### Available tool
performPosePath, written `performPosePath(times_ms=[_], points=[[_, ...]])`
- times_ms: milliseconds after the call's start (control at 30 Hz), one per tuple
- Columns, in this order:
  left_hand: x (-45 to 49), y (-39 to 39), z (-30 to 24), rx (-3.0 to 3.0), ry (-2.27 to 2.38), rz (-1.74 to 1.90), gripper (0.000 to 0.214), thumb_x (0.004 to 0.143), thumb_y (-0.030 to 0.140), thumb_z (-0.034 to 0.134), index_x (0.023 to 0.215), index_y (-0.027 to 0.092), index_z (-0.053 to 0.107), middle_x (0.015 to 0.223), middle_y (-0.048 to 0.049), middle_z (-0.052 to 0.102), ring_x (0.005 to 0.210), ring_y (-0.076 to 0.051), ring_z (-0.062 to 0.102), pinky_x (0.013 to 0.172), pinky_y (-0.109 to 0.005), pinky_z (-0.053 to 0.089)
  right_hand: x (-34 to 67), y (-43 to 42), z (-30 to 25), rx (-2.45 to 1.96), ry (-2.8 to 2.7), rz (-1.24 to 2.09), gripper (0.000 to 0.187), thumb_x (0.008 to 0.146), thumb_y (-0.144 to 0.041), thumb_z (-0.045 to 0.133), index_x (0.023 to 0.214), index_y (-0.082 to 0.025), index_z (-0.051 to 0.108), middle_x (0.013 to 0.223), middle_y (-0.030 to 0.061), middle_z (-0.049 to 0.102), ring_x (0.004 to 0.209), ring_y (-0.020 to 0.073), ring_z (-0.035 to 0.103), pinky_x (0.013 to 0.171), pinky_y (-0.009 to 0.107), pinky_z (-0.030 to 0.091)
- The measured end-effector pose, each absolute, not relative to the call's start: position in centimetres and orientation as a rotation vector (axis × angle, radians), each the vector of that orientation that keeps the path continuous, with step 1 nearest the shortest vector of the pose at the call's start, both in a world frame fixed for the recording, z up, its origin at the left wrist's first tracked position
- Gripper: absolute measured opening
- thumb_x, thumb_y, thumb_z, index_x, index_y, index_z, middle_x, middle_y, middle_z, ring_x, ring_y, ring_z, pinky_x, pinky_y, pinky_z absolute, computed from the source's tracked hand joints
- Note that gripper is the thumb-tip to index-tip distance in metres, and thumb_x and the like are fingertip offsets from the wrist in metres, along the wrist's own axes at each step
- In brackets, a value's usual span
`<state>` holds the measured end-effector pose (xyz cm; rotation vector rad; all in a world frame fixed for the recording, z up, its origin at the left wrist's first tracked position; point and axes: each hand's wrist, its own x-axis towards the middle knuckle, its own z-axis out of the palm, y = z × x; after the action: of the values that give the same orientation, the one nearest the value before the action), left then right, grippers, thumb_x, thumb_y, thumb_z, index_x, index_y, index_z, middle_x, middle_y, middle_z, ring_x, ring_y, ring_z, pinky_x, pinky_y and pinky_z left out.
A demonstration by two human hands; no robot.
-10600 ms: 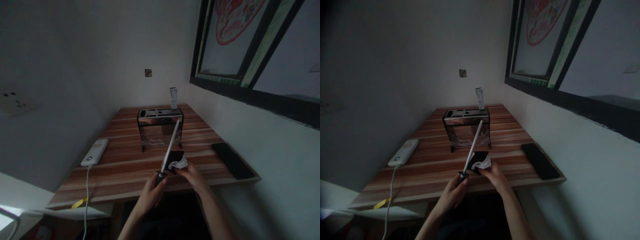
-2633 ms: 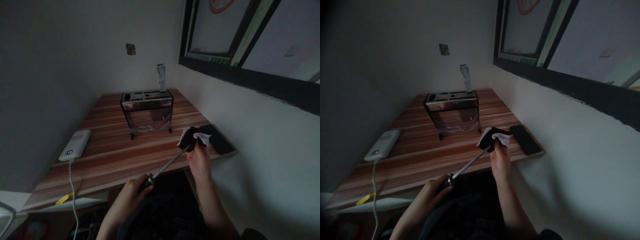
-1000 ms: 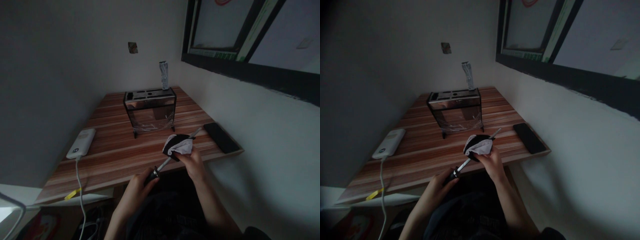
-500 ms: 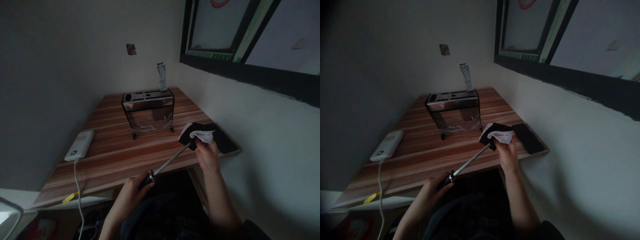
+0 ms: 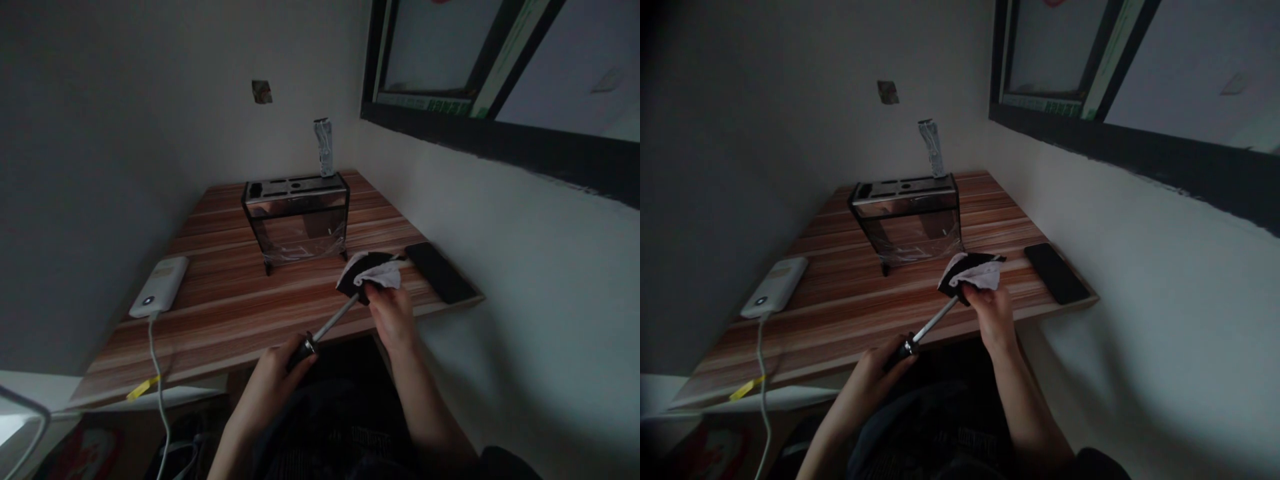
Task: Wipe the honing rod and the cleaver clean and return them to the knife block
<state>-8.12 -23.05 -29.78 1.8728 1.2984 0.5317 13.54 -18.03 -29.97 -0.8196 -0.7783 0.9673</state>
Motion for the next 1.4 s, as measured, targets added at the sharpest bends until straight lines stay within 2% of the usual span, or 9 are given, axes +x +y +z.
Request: performPosePath(times_ms=[300, 467, 600, 767, 967, 1167, 1400], points=[[-7.3, -22.8, -30.4, 1.792, 1.315, 0.712, 0.034, 0.087, 0.041, 0.052, 0.101, 0.013, 0.064, 0.081, -0.0043, 0.071, 0.072, -0.019, 0.063, 0.062, -0.022, 0.044, 8.9, -20.3, -29.5, -0.970, -1.050, 1.316, 0.034, 0.053, -0.030, 0.085, 0.081, -0.018, 0.070, 0.081, 0.0048, 0.075, 0.079, 0.0238, 0.071, 0.074, 0.034, 0.057], [-7.1, -22.7, -31.0, 1.771, 1.305, 0.786, 0.032, 0.086, 0.039, 0.053, 0.098, 0.012, 0.064, 0.084, -0.0054, 0.072, 0.077, -0.021, 0.065, 0.065, -0.024, 0.046, 8.4, -20.5, -29.3, -0.955, -1.101, 1.366, 0.039, 0.051, -0.028, 0.086, 0.084, -0.019, 0.066, 0.086, 0.0044, 0.074, 0.085, 0.0237, 0.071, 0.079, 0.034, 0.056], [-6.9, -22.7, -31.6, 1.764, 1.314, 0.768, 0.032, 0.087, 0.041, 0.052, 0.095, 0.012, 0.064, 0.084, -0.0060, 0.072, 0.078, -0.021, 0.065, 0.066, -0.024, 0.046, 8.4, -20.4, -29.8, -0.925, -1.119, 1.319, 0.033, 0.059, -0.027, 0.082, 0.087, -0.019, 0.066, 0.087, 0.0045, 0.074, 0.085, 0.0224, 0.070, 0.081, 0.034, 0.056], [-6.8, -22.6, -31.4, 1.756, 1.297, 0.715, 0.035, 0.088, 0.041, 0.051, 0.103, 0.011, 0.062, 0.089, -0.0072, 0.072, 0.080, -0.022, 0.064, 0.068, -0.025, 0.046, 8.4, -20.6, -30.4, -0.868, -1.094, 1.268, 0.024, 0.064, -0.029, 0.078, 0.083, -0.019, 0.067, 0.086, 0.0045, 0.074, 0.083, 0.0204, 0.070, 0.078, 0.031, 0.056], [-6.6, -22.7, -30.3, 1.760, 1.269, 0.672, 0.036, 0.089, 0.040, 0.051, 0.108, 0.012, 0.062, 0.086, -0.0043, 0.071, 0.077, -0.020, 0.063, 0.066, -0.023, 0.045, 9.3, -20.6, -29.9, -0.909, -1.029, 1.239, 0.026, 0.064, -0.028, 0.080, 0.085, -0.020, 0.068, 0.086, 0.0041, 0.075, 0.084, 0.0209, 0.071, 0.080, 0.033, 0.056], [-6.7, -22.8, -30.3, 1.801, 1.261, 0.625, 0.029, 0.089, 0.039, 0.051, 0.095, 0.014, 0.064, 0.079, -0.0024, 0.068, 0.073, -0.017, 0.060, 0.063, -0.021, 0.042, 11.4, -20.0, -29.9, -0.941, -0.997, 1.114, 0.023, 0.065, -0.028, 0.080, 0.085, -0.020, 0.071, 0.088, 0.0042, 0.075, 0.088, 0.0228, 0.070, 0.085, 0.035, 0.055], [-7.5, -23.2, -30.2, 1.813, 1.241, 0.561, 0.025, 0.090, 0.036, 0.051, 0.098, 0.015, 0.063, 0.082, -0.0019, 0.067, 0.075, -0.016, 0.059, 0.067, -0.020, 0.041, 13.5, -19.2, -30.4, -0.926, -0.927, 1.040, 0.024, 0.065, -0.028, 0.080, 0.087, -0.021, 0.073, 0.088, 0.0037, 0.076, 0.086, 0.0219, 0.070, 0.081, 0.033, 0.054]])
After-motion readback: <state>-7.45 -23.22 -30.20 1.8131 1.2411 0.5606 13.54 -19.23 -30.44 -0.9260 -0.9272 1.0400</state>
